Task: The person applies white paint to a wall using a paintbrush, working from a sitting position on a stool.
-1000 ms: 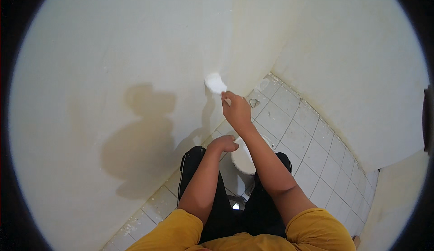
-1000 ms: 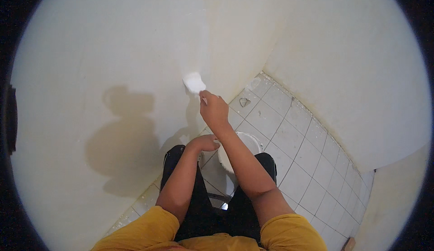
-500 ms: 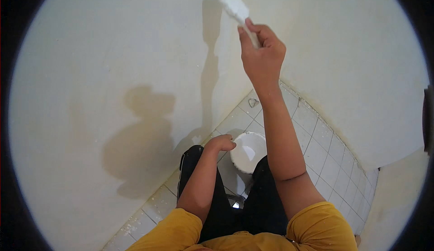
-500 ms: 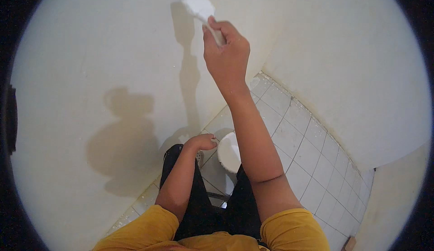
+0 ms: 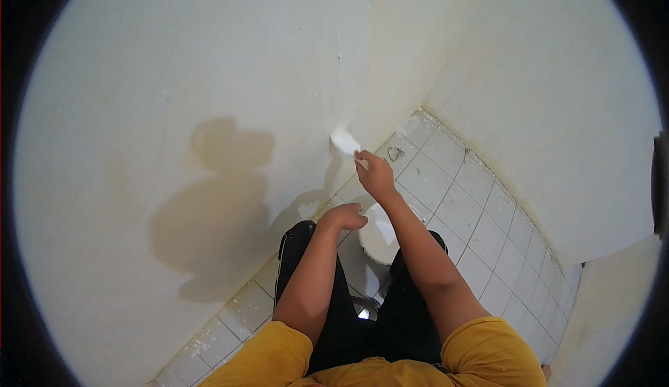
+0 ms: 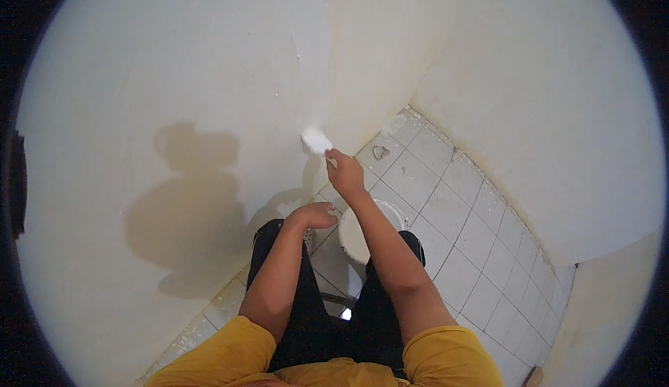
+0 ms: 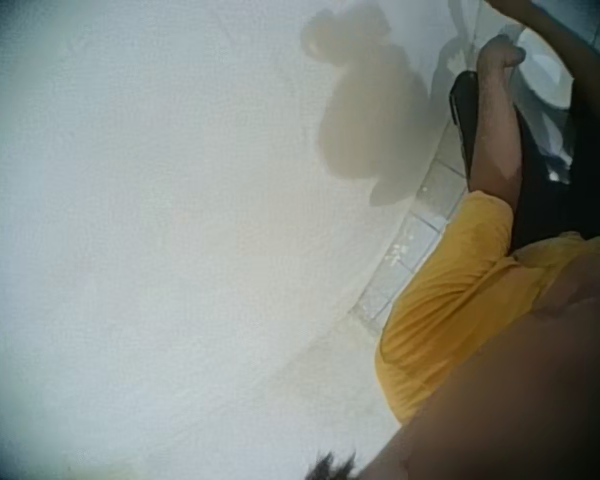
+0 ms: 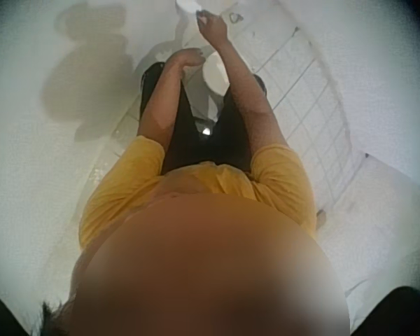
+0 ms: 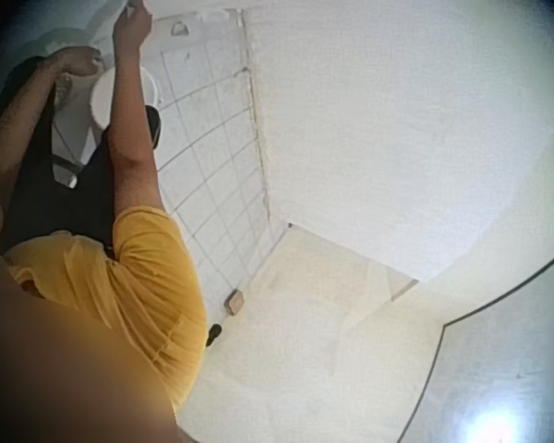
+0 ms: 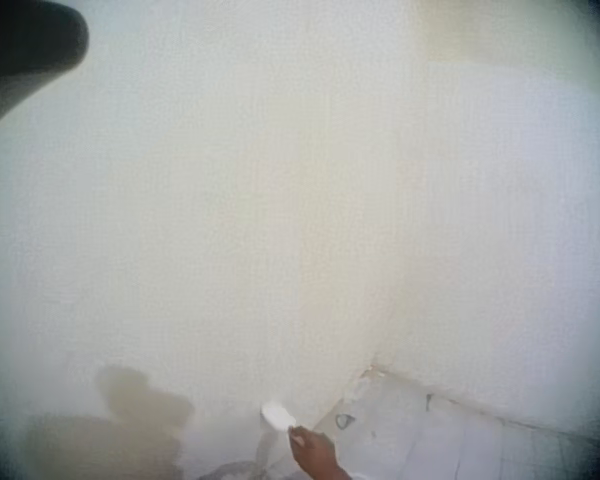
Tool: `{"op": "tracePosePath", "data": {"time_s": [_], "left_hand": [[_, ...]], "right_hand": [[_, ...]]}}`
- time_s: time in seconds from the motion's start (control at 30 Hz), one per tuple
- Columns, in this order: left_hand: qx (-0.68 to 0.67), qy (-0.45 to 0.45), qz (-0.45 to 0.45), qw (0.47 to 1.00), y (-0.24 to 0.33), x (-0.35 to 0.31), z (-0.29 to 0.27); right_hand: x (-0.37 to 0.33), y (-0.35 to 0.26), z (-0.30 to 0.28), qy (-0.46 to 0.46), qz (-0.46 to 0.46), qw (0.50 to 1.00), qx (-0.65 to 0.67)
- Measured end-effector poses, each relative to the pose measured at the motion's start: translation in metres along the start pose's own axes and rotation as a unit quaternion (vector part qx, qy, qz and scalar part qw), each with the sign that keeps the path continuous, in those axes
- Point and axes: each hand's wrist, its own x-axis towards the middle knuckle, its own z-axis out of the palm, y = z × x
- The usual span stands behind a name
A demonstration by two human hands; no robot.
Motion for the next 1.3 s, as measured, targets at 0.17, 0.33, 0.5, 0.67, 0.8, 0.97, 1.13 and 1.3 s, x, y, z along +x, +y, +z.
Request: {"op": "tracePosePath", "data": {"time_s": [0.17, 0.33, 0.5, 0.67, 0.8, 0.97, 1.13, 1.3], "left_hand": [[0.002, -0.02, 0.006, 1.0, 0.004, 0.002, 0.0], [-0.003, 0.023, 0.012, 1.0, 0.011, -0.005, 0.001], [-0.005, 0.023, 0.015, 1.0, 0.002, 0.0, 0.008], [-0.005, 0.023, 0.014, 1.0, -0.005, 0.009, 0.011], [-0.004, 0.009, 0.01, 1.0, -0.002, 0.005, 0.006], [-0.01, 0.022, 0.012, 1.0, -0.001, -0.001, 0.002], [0.012, -0.034, -0.003, 0.999, 0.009, 0.005, 0.0], [0.008, -0.008, 0.005, 1.0, 0.001, 0.006, 0.009]], "right_hand": [[0.033, -0.032, -0.038, -0.107, -0.041, 0.993, -0.036], [0.098, -0.117, -0.136, 0.001, -0.166, 0.985, 0.046], [0.108, -0.162, -0.181, 0.094, -0.13, 0.979, 0.125], [0.102, -0.128, -0.114, 0.228, -0.142, 0.948, 0.171], [0.073, -0.077, -0.048, 0.19, -0.13, 0.962, 0.145], [0.009, 0.0, 0.005, 0.037, -0.032, 0.996, 0.079], [0.02, 0.032, -0.01, -0.087, -0.046, 0.994, -0.05], [0.104, -0.044, -0.099, -0.028, -0.084, 0.996, 0.01]]}}
